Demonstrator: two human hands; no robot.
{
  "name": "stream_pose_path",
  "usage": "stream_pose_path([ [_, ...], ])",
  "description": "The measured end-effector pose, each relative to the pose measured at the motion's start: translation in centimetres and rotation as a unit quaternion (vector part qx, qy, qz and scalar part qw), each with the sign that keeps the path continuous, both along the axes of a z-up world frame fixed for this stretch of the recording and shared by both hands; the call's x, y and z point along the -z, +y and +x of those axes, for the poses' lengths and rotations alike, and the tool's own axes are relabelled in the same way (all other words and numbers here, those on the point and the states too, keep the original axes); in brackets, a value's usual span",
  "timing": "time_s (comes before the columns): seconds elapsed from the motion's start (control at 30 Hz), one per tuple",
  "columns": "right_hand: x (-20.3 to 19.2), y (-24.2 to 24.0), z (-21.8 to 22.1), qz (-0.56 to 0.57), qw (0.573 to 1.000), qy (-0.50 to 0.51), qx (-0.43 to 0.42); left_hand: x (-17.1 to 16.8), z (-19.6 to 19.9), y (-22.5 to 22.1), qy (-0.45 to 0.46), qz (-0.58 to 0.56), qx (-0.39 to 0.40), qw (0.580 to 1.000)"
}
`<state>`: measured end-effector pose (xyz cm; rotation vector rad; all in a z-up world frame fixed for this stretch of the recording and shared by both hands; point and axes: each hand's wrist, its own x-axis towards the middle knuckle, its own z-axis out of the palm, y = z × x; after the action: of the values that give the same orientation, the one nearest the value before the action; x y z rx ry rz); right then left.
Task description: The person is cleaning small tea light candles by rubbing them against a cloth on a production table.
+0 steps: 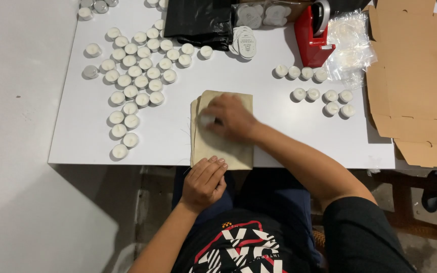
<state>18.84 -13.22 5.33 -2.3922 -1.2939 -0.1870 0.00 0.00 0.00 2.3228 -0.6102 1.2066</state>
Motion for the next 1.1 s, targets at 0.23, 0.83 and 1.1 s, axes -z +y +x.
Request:
stream_pose_path([
  [0.23,1.0,-0.6,1.7,-0.025,0.999,-0.041,-0.017,-0.3,-0.3,-0.2,0.001,0.005,-0.004,1.0],
  [0.83,-0.3,-16.1,1.1,-0.006,0.942,-0.139,0.306,-1.1,-0.2,-0.2,0.005,0.029,0.019,0.999],
  [1.1,-0.8,-15.0,-1.4,0.023,0.944,-0.153,0.291,-2.7,-0.5,-0.5,0.023,0.015,0.013,1.0],
])
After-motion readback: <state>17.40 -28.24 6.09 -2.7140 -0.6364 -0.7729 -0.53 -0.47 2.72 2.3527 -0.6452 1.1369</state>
